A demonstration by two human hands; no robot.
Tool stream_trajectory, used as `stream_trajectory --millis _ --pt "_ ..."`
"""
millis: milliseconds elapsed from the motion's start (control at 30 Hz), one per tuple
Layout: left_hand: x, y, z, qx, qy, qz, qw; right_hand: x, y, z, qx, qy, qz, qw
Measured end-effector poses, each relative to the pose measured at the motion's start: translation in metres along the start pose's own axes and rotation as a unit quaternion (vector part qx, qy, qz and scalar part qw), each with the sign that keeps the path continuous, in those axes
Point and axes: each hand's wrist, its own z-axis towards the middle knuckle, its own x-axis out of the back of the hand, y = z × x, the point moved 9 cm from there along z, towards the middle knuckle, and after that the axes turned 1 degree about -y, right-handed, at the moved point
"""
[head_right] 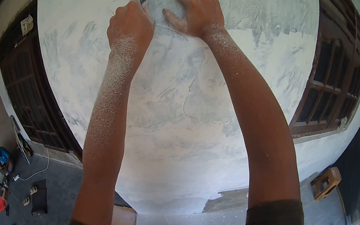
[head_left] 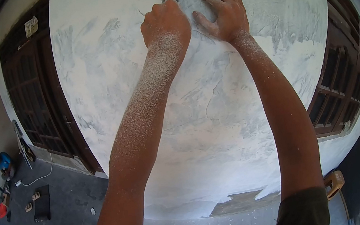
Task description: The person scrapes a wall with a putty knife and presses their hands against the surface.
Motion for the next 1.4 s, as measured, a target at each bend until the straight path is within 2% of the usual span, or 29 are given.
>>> stream_trajectory --millis 33,133,333,400,433,467,567,667,833,933,967,1067,1167,1233,1333,1400 --pt "-0.001 0.0 -0.006 0.001 -0.001 -0.001 1.0 0.0 0.0 -0.001 0.001 0.001 0.004 1.0" --pt "-0.014 -0.005 -0.031 0.022 -0.093 0.001 0.995 0.0 0.0 -0.001 0.0 0.001 0.002 1.0" --pt "0.007 0.009 0.029 -0.012 -0.035 -0.01 0.999 0.0 -0.002 0.0 -0.003 -0.001 0.002 1.0" --pt "0.006 0.007 0.039 -0.02 -0.042 -0.008 0.999 0.007 -0.005 0.002 -0.001 0.003 0.007 1.0" --pt "0.007 0.008 0.04 -0.03 -0.047 -0.002 0.998 0.005 -0.006 0.004 -0.015 -0.041 0.013 0.999" --pt "0.008 0.003 0.027 -0.026 -0.032 0.002 0.999 0.002 -0.006 0.004 -0.029 -0.083 0.019 0.996" --pt "-0.007 -0.009 -0.022 -0.005 -0.044 0.029 0.999 0.005 -0.007 0.005 -0.042 -0.08 0.035 0.995" --pt "-0.017 -0.013 -0.066 0.012 -0.1 0.037 0.994 0.005 -0.007 0.005 -0.037 -0.078 0.021 0.996" --pt "-0.017 -0.006 -0.031 -0.008 -0.057 0.002 0.998 0.008 -0.008 0.004 -0.037 -0.079 0.028 0.996" --pt "-0.003 0.003 -0.011 -0.023 0.03 0.015 0.999 0.007 -0.008 0.006 -0.033 -0.08 0.027 0.996" --pt "-0.004 0.003 -0.018 -0.022 0.029 0.013 0.999 0.008 -0.008 0.005 -0.033 -0.079 0.029 0.996" --pt "-0.018 -0.008 -0.06 0.003 -0.068 0.002 0.998 0.007 -0.008 0.004 -0.037 -0.079 0.032 0.996" --pt "-0.026 -0.019 -0.088 0.026 -0.109 -0.017 0.994 0.007 -0.009 0.005 -0.032 -0.075 0.019 0.997" --pt "-0.022 -0.014 -0.078 0.02 -0.097 -0.015 0.995 0.008 -0.008 0.005 -0.032 -0.073 0.026 0.996" --pt "-0.011 -0.003 -0.042 -0.011 -0.02 -0.018 1.0 0.007 -0.008 0.005 -0.032 -0.077 0.029 0.996" --pt "-0.015 -0.003 -0.037 -0.014 -0.03 -0.011 0.999 0.005 -0.007 0.004 -0.031 -0.082 0.025 0.996"
